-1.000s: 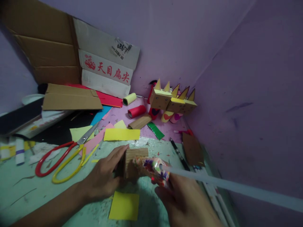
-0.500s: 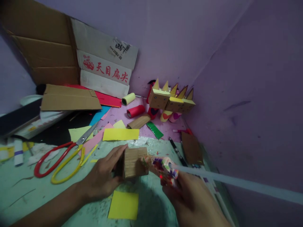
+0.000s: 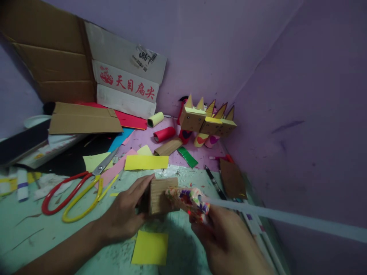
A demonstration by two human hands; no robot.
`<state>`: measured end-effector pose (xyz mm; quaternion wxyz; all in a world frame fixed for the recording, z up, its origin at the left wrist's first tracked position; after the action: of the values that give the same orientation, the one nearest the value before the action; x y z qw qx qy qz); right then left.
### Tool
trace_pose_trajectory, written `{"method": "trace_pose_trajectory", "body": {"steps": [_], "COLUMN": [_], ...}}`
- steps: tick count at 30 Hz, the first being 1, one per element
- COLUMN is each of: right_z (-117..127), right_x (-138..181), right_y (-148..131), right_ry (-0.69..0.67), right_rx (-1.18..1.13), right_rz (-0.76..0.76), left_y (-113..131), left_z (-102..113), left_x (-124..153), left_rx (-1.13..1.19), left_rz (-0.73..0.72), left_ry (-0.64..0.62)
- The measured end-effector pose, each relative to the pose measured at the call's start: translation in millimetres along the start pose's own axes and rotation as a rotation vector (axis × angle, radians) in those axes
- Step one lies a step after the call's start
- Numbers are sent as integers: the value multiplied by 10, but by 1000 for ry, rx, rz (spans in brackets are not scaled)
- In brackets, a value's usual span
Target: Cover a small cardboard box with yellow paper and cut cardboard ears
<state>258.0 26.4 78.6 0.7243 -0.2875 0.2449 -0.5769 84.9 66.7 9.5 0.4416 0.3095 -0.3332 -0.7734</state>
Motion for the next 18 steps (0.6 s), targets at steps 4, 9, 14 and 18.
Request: {"method": "trace_pose_trajectory", "body": {"steps": [4,9,14,18], "right_z": [-43,-90,-87,32], "right_x": [-63,-108,-95,-58], "right_y": [-108,-258,-171,9], "right_ry": [-27,-47,-82,-39], "right_rx": [13,38,33,33], "right_rz": [26,61,34,-2], "left_y": [22,21,-5,-8], "left_z": [3,9,0,-3], "left_x": [-3,-5,-7,0], "left_rx": [-3,-13,-14,-17], "left_rz": [-14,-6,13,5], "left_ry": [-2,-1,-1,3]}}
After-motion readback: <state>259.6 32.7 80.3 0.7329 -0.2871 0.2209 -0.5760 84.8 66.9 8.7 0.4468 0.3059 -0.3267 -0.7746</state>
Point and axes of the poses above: each hand's wrist, its own x-axis away from the middle knuckle, its own z-axis out of the back of the hand, y = z × x, the point moved 8 cm from there along -x, towards the middle knuckle, and after that the axes turned 12 degrees about z, right-handed, at the moved point
